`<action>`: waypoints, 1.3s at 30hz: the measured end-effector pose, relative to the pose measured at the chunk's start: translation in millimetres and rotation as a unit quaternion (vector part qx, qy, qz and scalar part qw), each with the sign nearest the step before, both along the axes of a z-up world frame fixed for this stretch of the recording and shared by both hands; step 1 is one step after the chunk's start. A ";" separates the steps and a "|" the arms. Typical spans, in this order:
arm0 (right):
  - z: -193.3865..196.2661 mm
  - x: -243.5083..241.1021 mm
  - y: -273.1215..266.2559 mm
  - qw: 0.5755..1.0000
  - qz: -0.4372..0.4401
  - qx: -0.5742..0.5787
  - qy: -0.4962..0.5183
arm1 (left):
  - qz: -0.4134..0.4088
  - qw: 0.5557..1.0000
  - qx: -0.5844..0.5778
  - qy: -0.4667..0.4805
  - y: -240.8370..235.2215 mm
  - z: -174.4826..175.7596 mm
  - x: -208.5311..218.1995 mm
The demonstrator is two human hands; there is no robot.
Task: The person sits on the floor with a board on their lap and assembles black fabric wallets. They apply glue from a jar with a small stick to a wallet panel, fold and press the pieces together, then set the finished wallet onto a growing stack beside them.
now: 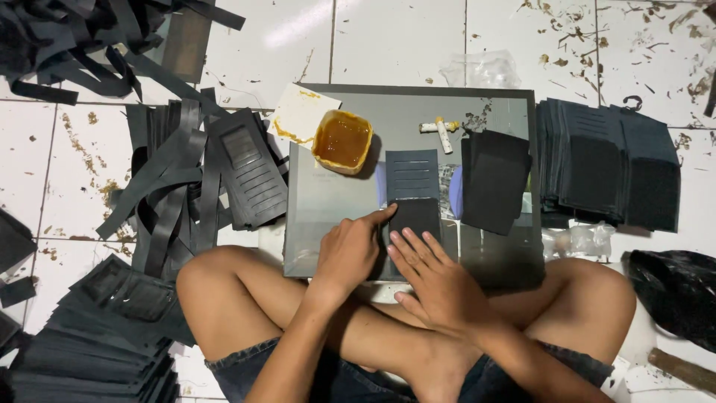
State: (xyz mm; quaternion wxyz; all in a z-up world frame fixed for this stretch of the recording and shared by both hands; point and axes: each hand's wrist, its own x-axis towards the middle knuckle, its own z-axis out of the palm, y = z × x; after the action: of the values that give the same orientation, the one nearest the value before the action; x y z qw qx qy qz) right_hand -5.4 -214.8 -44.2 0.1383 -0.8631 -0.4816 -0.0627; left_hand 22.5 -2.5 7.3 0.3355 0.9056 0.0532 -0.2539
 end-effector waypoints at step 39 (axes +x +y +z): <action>7.1 -8.8 -3.3 0.999 -0.043 -0.014 0.009 | -0.015 0.999 0.046 0.006 -8.2 10.6 -0.6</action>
State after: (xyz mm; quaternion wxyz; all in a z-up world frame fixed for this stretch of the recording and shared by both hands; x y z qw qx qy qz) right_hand -14.1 -218.1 -37.2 0.1272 -0.8854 -0.4439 -0.0542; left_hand 21.9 -10.7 17.9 0.2895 0.9192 0.0529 -0.2616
